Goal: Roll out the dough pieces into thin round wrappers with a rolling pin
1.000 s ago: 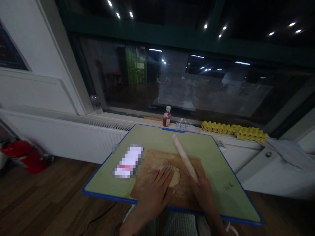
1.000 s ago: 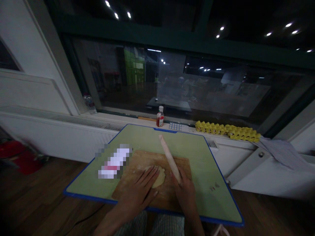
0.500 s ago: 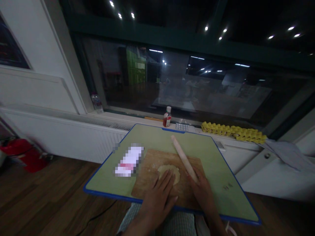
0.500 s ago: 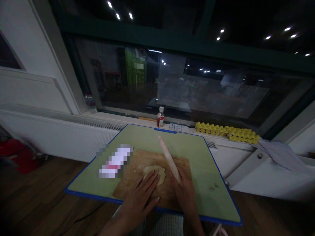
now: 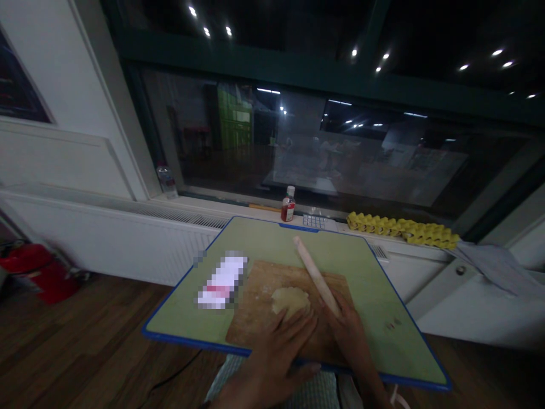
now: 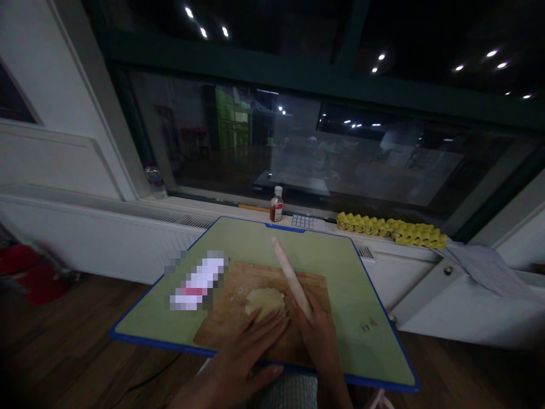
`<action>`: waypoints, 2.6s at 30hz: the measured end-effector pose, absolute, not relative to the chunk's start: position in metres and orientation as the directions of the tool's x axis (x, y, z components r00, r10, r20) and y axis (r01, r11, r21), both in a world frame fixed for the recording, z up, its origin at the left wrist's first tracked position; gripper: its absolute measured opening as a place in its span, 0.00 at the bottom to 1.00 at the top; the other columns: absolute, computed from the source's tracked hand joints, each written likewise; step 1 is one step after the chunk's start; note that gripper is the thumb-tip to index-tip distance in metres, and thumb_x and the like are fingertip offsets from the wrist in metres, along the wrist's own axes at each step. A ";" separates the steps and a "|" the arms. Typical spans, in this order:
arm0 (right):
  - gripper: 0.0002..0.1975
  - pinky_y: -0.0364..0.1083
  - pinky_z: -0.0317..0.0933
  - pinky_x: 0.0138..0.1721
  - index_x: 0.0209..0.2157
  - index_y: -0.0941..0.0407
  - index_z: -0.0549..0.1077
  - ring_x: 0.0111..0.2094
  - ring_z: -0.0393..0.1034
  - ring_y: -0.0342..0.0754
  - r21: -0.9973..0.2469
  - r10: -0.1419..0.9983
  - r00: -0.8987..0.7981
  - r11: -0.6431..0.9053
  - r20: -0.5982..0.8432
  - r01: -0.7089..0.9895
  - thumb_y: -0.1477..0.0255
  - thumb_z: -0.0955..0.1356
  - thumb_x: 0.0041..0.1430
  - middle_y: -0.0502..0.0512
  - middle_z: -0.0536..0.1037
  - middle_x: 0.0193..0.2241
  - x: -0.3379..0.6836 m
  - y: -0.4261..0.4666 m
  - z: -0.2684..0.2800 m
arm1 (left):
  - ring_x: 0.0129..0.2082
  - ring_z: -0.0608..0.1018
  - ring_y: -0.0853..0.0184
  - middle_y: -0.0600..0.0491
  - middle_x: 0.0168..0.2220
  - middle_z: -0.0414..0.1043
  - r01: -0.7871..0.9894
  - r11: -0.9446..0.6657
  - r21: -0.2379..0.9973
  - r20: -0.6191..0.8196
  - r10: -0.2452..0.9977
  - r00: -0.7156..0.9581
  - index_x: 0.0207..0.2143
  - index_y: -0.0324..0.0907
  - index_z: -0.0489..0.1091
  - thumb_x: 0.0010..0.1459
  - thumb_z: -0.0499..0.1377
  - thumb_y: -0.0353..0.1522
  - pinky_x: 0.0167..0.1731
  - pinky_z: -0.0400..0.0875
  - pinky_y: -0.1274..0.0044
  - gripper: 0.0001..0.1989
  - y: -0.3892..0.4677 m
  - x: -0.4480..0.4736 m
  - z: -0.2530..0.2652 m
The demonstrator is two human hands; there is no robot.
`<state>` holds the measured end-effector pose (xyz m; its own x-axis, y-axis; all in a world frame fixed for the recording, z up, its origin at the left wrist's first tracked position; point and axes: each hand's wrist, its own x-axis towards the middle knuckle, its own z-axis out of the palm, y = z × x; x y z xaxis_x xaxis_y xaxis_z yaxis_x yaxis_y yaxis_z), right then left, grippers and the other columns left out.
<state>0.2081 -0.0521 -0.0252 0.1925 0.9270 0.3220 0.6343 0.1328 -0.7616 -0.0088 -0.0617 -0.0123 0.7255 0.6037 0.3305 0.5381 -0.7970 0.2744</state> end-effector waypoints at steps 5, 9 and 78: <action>0.22 0.49 0.69 0.50 0.53 0.54 0.72 0.48 0.75 0.53 -0.765 0.926 0.177 0.156 0.334 0.625 0.59 0.63 0.63 0.58 0.78 0.50 0.209 -0.052 -0.028 | 0.68 0.56 0.52 0.43 0.68 0.51 0.705 -0.657 0.267 0.372 0.745 0.553 0.70 0.43 0.42 0.69 0.50 0.44 0.63 0.56 0.50 0.33 -0.059 -0.002 -0.020; 0.21 0.49 0.70 0.47 0.51 0.54 0.74 0.47 0.76 0.53 -0.745 0.916 0.192 0.151 0.352 0.650 0.59 0.63 0.63 0.58 0.79 0.48 0.209 -0.053 -0.029 | 0.68 0.56 0.57 0.46 0.69 0.51 0.614 -0.736 0.286 0.357 0.677 0.644 0.70 0.45 0.41 0.69 0.49 0.45 0.64 0.55 0.55 0.33 -0.058 0.004 -0.025; 0.22 0.59 0.56 0.62 0.57 0.55 0.70 0.59 0.63 0.53 -0.189 0.809 -0.259 0.409 0.527 0.893 0.68 0.54 0.71 0.59 0.73 0.56 0.227 -0.009 -0.013 | 0.64 0.65 0.55 0.49 0.63 0.64 0.789 -0.550 0.275 0.260 0.832 0.490 0.65 0.44 0.59 0.68 0.49 0.44 0.61 0.60 0.63 0.27 0.029 -0.047 0.032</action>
